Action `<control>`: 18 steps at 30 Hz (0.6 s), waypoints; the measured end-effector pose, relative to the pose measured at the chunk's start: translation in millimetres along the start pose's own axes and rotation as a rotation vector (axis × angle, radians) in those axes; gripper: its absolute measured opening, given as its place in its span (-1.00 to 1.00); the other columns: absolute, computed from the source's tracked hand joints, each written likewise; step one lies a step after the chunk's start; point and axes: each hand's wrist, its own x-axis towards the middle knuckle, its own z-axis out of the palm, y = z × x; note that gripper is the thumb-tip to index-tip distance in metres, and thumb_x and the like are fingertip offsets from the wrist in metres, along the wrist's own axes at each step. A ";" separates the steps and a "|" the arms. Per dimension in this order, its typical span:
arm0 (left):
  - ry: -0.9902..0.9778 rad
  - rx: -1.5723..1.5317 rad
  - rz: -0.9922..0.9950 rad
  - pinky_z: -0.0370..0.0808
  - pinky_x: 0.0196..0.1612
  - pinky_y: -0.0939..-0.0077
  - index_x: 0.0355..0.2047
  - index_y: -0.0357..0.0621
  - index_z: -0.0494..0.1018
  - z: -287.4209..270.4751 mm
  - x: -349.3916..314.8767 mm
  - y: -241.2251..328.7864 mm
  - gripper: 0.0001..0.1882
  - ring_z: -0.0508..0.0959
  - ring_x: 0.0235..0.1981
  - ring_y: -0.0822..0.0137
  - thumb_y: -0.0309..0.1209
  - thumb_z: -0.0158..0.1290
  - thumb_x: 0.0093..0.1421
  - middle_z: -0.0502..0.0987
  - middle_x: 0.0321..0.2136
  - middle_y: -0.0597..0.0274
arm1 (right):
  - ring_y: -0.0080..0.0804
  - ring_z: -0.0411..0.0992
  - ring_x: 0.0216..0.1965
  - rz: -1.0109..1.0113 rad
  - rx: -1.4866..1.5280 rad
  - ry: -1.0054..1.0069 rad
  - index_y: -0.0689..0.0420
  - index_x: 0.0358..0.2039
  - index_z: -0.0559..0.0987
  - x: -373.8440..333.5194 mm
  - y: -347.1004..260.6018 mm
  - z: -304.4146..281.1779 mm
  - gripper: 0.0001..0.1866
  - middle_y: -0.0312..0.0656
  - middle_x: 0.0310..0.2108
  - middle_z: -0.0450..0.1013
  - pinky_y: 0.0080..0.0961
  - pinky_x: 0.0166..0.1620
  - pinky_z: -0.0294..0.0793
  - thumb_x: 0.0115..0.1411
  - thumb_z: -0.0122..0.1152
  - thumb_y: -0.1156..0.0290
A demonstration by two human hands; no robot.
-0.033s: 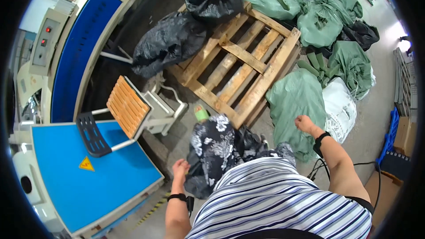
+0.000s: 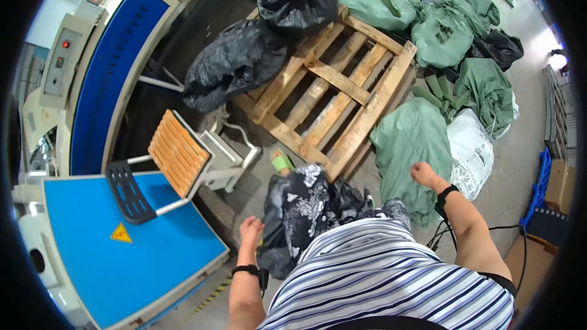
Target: Gathering shoe lasts from bags and the floor and lining them up on a production line rail.
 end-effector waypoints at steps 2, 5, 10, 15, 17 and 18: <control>-0.075 0.018 0.045 0.48 -0.41 0.47 -0.10 -0.29 0.36 8.0 62.2 34.8 -0.66 0.54 -0.46 0.32 -0.50 0.04 0.09 0.51 -0.39 0.14 | -0.32 0.46 -0.55 0.107 0.112 0.036 0.32 -0.43 0.47 0.1 -16.7 16.6 -0.77 -0.06 -0.58 0.47 -0.40 -0.43 0.43 0.09 0.00 0.38; -0.159 -0.070 0.150 0.43 -0.46 0.51 -0.19 -0.31 0.41 31.5 181.2 90.1 -0.75 0.54 -0.51 0.33 -0.47 0.02 0.12 0.51 -0.50 0.16 | -0.38 0.45 -0.58 0.237 0.146 -0.011 0.32 -0.43 0.45 38.9 -100.9 43.1 -0.79 -0.06 -0.57 0.46 -0.43 -0.44 0.42 0.08 -0.01 0.40; 0.059 0.380 0.708 0.45 -0.31 0.25 -0.43 -0.27 0.48 36.8 331.1 222.1 -0.81 0.56 -0.42 0.02 -0.38 -0.03 0.04 0.53 -0.52 -0.09 | -0.32 0.46 -0.32 -0.217 -0.049 -0.071 0.26 -0.20 0.47 82.2 -349.4 117.9 -0.75 -0.03 -0.41 0.48 -0.43 -0.24 0.43 0.14 0.04 0.40; 0.111 0.553 0.782 0.43 -0.16 0.17 -0.34 -0.19 0.51 47.2 400.6 344.7 -0.79 0.52 -0.27 -0.07 -0.44 -0.04 0.02 0.54 -0.37 -0.09 | -0.14 0.44 -0.19 -0.463 -0.113 -0.251 0.24 -0.13 0.44 79.8 -516.7 186.7 -0.73 0.04 -0.23 0.45 -0.39 -0.08 0.40 0.20 -0.01 0.39; -0.009 0.728 0.801 0.42 -0.12 0.17 -0.29 -0.16 0.52 59.2 417.3 368.0 -0.76 0.51 -0.22 -0.04 -0.45 -0.05 0.03 0.53 -0.31 -0.08 | 0.00 0.40 -0.15 -0.661 -0.148 -0.287 0.21 -0.11 0.43 111.9 -538.4 207.4 -0.73 0.05 -0.19 0.42 -0.32 -0.05 0.39 0.19 -0.02 0.42; -0.092 0.892 0.708 0.38 -0.06 0.17 -0.24 -0.10 0.52 67.1 419.3 379.3 -0.73 0.50 -0.16 0.02 -0.46 -0.06 0.04 0.53 -0.26 -0.03 | 0.03 0.39 -0.14 -0.725 -0.177 -0.292 0.22 -0.10 0.42 129.2 -552.1 214.7 -0.72 0.06 -0.18 0.41 -0.28 -0.05 0.38 0.17 -0.02 0.44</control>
